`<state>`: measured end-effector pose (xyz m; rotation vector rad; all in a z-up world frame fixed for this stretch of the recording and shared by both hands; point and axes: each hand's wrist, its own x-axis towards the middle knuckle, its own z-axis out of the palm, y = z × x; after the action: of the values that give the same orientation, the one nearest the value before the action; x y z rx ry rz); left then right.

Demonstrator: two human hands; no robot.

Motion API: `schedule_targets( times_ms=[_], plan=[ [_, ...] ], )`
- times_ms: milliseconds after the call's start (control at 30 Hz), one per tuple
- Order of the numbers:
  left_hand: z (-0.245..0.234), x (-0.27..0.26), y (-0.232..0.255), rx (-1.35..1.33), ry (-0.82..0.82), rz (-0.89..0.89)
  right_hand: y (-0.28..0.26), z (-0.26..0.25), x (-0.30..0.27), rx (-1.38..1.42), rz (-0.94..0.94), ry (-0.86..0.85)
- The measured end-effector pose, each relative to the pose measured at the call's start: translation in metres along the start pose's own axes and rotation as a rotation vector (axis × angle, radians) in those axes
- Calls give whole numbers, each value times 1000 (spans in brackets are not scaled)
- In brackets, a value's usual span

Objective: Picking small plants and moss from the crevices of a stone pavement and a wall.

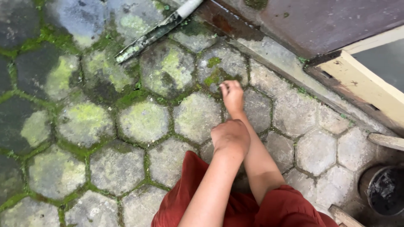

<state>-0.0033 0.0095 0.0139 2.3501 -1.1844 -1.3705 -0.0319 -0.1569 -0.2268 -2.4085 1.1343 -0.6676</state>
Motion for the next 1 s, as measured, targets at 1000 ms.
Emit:
schedule_targets(
  times_ms=[1000],
  plan=[
    [-6, 7, 18, 191, -58, -74, 108, -41, 79, -4, 28, 136]
  ],
)
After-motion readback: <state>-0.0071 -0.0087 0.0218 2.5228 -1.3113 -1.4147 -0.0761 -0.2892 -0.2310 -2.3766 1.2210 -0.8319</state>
